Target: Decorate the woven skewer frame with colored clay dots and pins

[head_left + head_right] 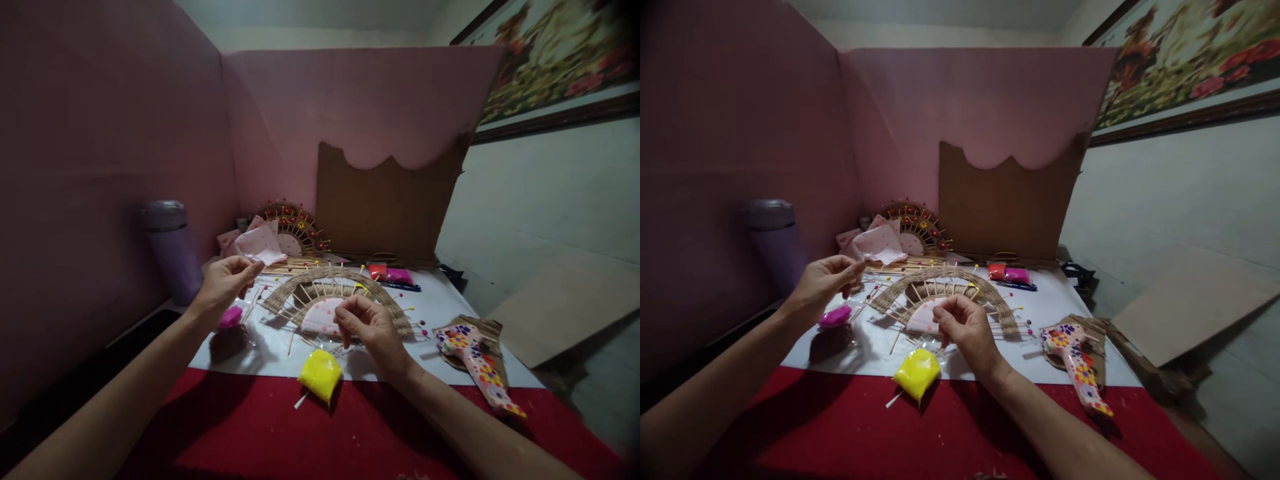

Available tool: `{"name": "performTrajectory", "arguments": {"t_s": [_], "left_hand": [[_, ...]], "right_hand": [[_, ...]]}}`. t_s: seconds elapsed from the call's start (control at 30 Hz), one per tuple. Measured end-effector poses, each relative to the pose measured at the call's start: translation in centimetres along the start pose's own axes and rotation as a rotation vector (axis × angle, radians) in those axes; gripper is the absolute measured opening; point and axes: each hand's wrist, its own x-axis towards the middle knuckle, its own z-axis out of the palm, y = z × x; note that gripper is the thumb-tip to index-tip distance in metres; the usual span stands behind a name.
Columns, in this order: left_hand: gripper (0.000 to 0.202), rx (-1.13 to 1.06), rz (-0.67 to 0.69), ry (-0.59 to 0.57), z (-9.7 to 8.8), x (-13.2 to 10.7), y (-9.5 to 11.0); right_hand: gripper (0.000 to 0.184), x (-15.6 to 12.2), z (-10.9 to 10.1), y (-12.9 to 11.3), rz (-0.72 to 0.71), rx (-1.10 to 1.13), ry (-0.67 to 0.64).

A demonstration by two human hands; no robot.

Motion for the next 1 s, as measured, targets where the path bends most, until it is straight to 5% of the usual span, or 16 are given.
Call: {"name": "performTrajectory", "arguments": {"t_s": [0.23, 1.0], "left_hand": [[0.031, 0.075, -0.044, 0.112, -1.6, -1.1, -2.8], [0.018, 0.234, -0.045, 0.035, -1.7, -1.3, -3.1]], "right_hand": [[0.026, 0.0, 0.0, -0.1, -0.006, -0.030, 0.018], [0.024, -0.1, 0.2, 0.3, -0.004, -0.081, 0.014]]}}
